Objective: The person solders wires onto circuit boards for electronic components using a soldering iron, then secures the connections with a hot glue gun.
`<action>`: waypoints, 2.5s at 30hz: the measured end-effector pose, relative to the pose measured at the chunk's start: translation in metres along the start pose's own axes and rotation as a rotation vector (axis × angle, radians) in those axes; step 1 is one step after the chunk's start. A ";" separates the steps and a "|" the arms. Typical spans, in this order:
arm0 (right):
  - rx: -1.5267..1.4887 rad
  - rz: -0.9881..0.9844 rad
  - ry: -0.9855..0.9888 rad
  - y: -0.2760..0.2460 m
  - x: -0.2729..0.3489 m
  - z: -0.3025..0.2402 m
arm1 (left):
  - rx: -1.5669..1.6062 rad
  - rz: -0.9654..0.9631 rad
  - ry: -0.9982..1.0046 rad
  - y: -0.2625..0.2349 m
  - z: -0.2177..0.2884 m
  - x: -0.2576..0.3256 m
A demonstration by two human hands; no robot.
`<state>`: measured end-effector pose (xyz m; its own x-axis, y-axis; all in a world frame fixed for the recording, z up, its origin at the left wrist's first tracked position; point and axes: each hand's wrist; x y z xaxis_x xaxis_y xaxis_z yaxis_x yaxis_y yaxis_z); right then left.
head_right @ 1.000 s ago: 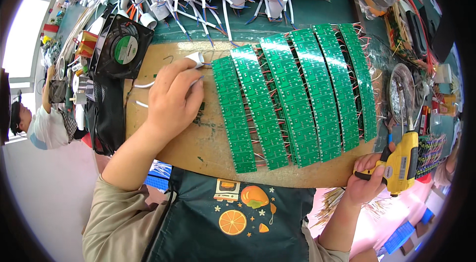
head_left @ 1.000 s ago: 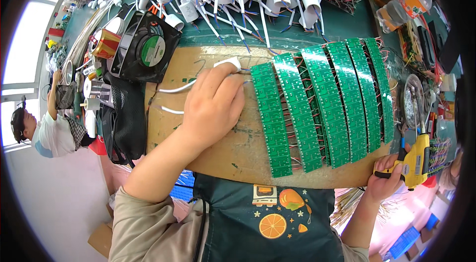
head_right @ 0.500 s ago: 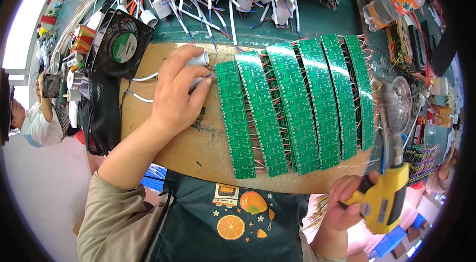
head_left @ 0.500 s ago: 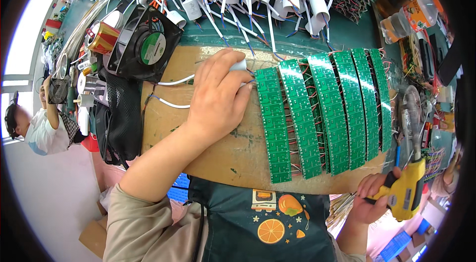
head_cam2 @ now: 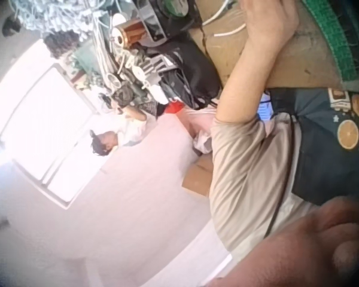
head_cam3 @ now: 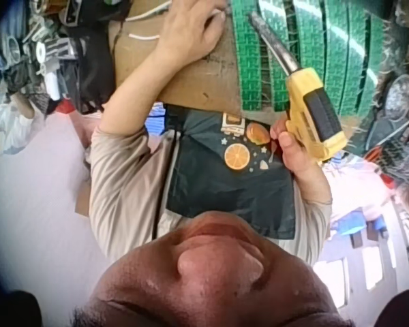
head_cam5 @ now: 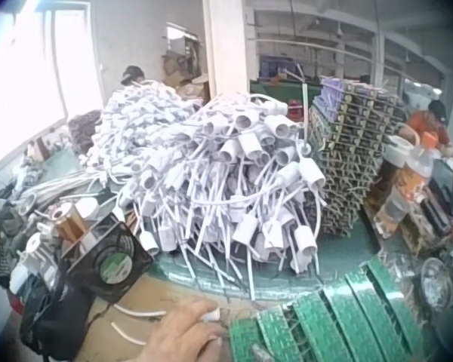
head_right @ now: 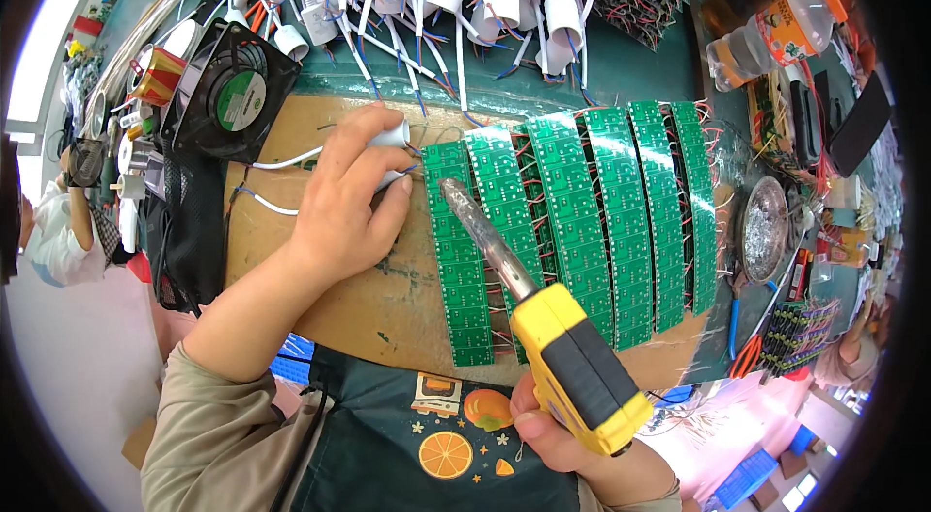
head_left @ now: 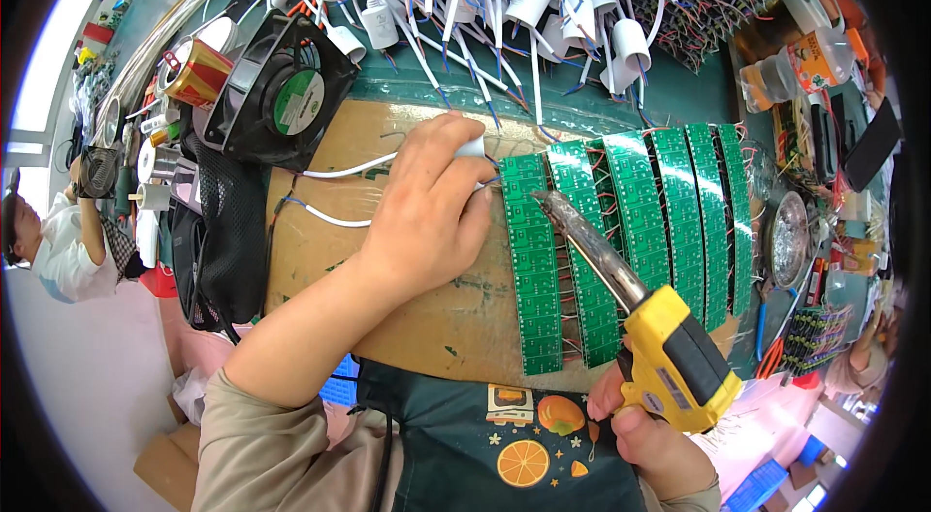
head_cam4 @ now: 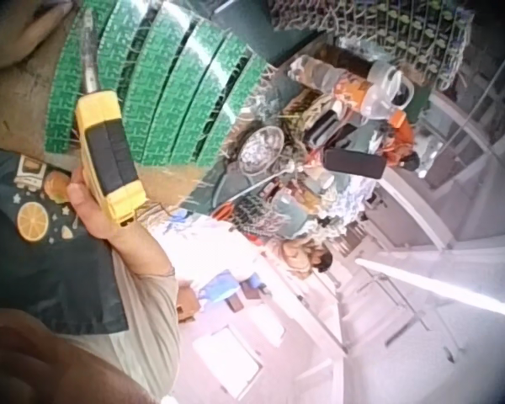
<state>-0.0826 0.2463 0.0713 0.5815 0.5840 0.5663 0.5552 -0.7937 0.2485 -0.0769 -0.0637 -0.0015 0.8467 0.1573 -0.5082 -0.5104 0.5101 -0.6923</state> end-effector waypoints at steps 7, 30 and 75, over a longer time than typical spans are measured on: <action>0.005 0.063 -0.004 0.016 -0.009 -0.010 | 0.009 0.014 0.017 0.001 0.000 0.003; 0.032 0.118 -0.187 0.023 -0.028 0.001 | -0.017 -0.011 -0.013 0.003 0.002 -0.001; -0.052 0.144 -0.133 0.022 -0.020 0.002 | -0.024 -0.012 0.005 0.005 0.003 -0.002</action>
<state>-0.0809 0.2174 0.0638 0.7280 0.4784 0.4910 0.4314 -0.8764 0.2142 -0.0804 -0.0589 -0.0023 0.8522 0.1468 -0.5021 -0.5034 0.4912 -0.7108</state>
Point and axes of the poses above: each hand's wrist, its own x-axis away from the middle knuckle, its own y-axis out of the palm, z = x × y, and after that the axes turned 2 degrees about z, right-handed
